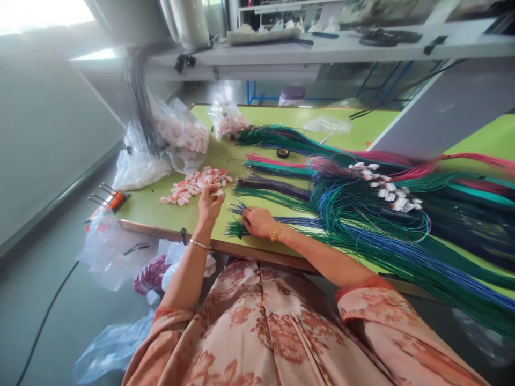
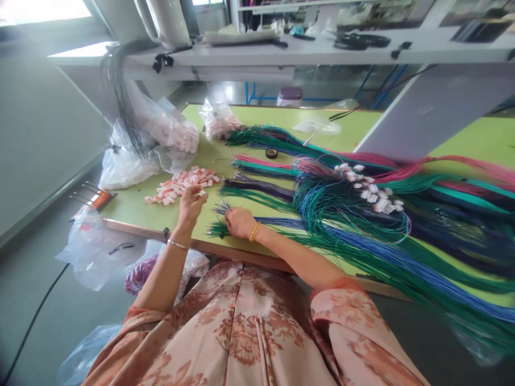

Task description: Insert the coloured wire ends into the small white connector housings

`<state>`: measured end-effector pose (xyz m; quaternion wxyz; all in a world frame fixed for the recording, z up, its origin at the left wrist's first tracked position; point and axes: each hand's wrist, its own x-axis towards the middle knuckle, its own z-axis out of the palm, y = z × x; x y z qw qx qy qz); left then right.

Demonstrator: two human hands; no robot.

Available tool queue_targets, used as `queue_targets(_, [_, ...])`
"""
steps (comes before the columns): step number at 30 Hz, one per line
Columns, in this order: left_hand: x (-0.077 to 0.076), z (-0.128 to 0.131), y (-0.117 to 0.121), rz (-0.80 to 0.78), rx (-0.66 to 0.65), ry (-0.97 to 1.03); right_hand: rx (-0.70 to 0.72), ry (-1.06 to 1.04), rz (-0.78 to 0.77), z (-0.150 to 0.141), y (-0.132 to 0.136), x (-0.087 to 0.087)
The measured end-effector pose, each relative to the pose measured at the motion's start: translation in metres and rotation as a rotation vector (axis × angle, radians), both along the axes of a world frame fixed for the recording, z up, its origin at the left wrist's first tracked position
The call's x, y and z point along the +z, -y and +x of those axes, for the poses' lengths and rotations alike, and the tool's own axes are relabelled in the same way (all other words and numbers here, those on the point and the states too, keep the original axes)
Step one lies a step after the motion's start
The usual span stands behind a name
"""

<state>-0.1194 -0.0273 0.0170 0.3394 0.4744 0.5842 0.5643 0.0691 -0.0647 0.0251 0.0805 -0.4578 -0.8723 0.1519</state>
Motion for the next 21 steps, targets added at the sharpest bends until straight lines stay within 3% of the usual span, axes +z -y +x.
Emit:
queue_targets(4, [0.002,0.001,0.015,-0.079,-0.088,0.289,-0.005,-0.070,-0.030,0.006,0.000,0.005])
queue_targets(10, [0.009,-0.001,0.035,-0.153,-0.100,0.602,-0.081,-0.311,-0.052,0.013,-0.006,0.021])
queue_targets(16, [0.008,0.005,0.054,-0.246,-0.214,0.785,0.031,-0.652,-0.220,0.002,-0.011,0.022])
queue_targets(21, [0.009,0.018,0.068,-0.290,-0.287,0.848,0.031,-0.792,-0.291,0.003,-0.005,0.023])
